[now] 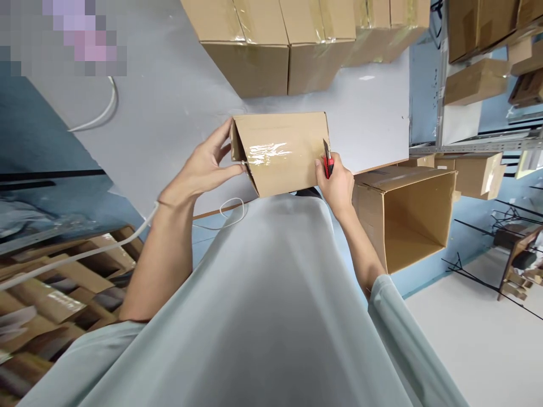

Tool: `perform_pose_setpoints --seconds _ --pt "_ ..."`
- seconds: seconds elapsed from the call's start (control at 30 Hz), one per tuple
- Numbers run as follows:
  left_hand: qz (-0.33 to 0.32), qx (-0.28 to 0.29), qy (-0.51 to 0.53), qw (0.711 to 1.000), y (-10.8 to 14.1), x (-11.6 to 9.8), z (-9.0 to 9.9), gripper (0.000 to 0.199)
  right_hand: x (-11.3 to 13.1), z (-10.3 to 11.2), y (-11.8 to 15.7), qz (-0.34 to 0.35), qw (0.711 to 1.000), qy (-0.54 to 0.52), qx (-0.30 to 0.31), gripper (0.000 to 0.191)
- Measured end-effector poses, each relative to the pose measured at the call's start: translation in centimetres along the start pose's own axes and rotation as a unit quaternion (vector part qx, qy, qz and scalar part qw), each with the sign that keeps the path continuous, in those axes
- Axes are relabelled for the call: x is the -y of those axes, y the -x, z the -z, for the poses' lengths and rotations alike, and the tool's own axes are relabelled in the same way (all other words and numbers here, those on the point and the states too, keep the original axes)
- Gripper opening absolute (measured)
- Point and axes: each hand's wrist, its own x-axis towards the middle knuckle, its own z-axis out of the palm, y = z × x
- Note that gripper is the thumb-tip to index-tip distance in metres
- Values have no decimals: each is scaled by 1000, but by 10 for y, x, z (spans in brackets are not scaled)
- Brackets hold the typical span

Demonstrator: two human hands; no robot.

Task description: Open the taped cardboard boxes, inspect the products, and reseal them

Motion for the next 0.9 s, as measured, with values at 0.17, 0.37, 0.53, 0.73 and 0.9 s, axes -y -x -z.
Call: perform_pose_setpoints --seconds 0.17,0.37,0.53,0.73,0.9 --pt "52 -11 -74 996 1 -18 -5 130 7 6 -4 -16 999 -13 47 36" --pt "77 -130 -86 985 -1 -41 -21 117 -1 7 -3 -20 993 -96 70 35" --pt "1 -135 -186 973 -27 -91 -68 79 -24 21 5 -38 987 -135 82 42" --pt "-49 -53 -200 977 -65 -92 -127 46 -34 42 5 4 988 -89 129 43" --pt "-73 -79 -215 971 -67 -77 -129 34 -18 43 -9 33 987 -66 143 45"
